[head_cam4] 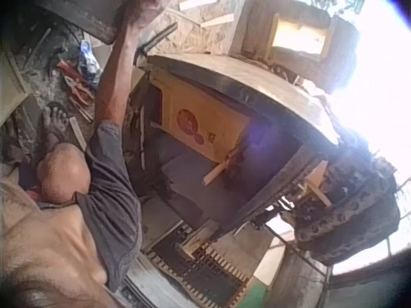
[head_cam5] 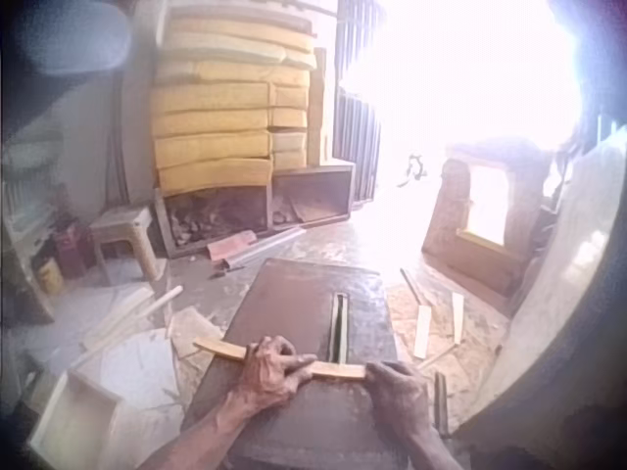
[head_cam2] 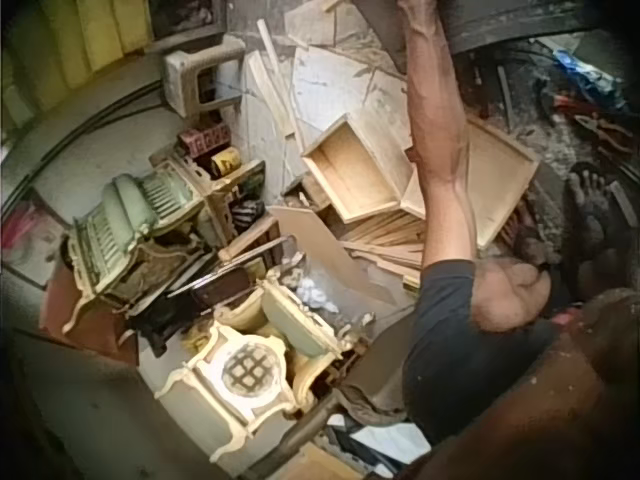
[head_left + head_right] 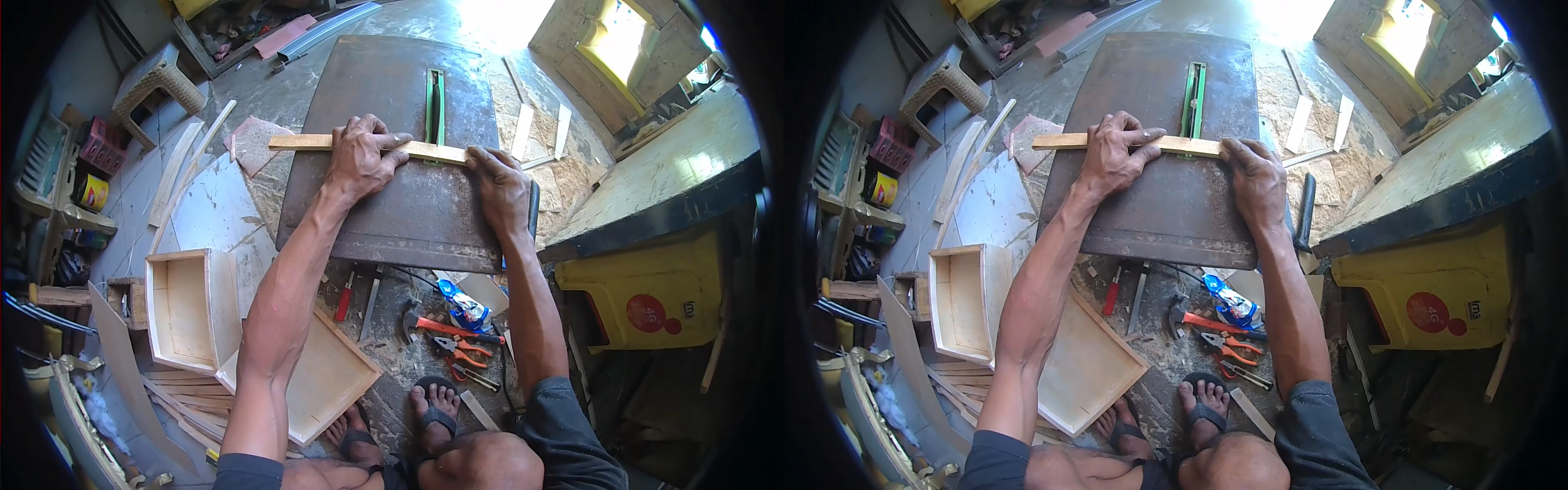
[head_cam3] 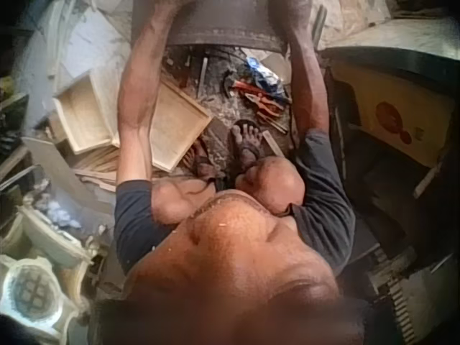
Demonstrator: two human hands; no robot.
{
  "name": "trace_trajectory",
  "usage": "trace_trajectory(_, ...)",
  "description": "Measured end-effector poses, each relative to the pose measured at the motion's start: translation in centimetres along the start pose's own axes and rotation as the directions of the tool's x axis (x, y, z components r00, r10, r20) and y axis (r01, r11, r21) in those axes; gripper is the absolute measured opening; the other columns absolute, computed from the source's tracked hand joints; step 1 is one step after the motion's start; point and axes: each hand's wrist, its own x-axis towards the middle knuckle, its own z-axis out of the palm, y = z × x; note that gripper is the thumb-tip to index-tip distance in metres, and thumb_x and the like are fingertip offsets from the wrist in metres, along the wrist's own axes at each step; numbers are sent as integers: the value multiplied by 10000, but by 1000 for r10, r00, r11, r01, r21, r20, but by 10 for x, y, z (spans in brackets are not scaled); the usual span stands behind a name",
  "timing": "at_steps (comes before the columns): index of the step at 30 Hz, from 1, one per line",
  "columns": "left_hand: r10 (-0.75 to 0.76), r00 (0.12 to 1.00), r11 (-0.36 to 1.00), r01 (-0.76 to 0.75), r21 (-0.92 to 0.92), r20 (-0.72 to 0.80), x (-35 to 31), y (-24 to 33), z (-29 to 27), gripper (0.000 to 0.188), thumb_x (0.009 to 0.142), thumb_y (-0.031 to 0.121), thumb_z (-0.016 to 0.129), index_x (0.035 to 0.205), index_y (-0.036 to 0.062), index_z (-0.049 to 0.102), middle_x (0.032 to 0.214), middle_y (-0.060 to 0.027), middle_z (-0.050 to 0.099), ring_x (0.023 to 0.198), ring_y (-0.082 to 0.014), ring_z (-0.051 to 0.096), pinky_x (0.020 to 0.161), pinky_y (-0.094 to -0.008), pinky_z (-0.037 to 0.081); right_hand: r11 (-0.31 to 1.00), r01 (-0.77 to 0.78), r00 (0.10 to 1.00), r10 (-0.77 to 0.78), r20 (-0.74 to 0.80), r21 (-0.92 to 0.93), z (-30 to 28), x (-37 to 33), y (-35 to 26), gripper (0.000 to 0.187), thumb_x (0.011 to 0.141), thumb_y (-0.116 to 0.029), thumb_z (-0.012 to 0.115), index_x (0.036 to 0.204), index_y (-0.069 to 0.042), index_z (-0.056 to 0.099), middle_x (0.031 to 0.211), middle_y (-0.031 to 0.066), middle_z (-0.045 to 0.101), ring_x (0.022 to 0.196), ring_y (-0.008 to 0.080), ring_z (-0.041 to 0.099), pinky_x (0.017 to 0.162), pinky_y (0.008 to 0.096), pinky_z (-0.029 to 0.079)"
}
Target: The person assembles a wooden box by cutting wood strips with a table saw, then joining them together with a nail gun and a hammer.
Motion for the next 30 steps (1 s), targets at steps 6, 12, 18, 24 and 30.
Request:
trace_trajectory(6,17,1000,1000,-17,21,-21,0,-1,1,325,830,315,818,1144,230,811,1016,-42,652,1015,-232,590,950,-414,425,1000,11,1000,-11,1,-25,1,1,1,236,941,-211,726,1141,-102,786,1131,128,744,1068,317,686,965,393,519)
trace_trajectory(12,-9,1000,1000,9,-16,-12,3,-2,1,298,835,339,806,1119,251,819,1034,-57,667,1042,-256,594,972,-429,409,999,-13,1000,13,10,-36,0,4,-4,246,942,-227,727,1150,-108,784,1134,122,746,1061,302,703,950,379,530)
trace_trajectory(18,0,1000,1000,0,-13,-18,6,-2,2,294,838,340,804,1116,247,819,1039,-64,669,1043,-257,595,970,-429,414,999,-18,1000,19,18,-46,0,6,-4,253,948,-230,722,1157,-100,777,1134,123,746,1039,301,715,934,370,540)
trace_trajectory(24,33,998,999,-32,17,-46,7,-3,2,325,819,295,827,1137,225,814,998,-50,662,996,-239,598,930,-416,437,1000,-9,1000,9,6,-30,2,7,-1,255,946,-235,725,1156,-100,778,1136,126,746,1040,300,719,930,367,543)
trace_trajectory(30,21,999,1000,-21,-7,-47,9,-3,4,325,818,304,828,1133,224,815,995,-49,661,1003,-236,600,936,-410,436,1000,-15,1000,15,5,-24,1,8,-2,252,952,-241,721,1158,-107,780,1140,119,748,1044,285,720,933,361,543)
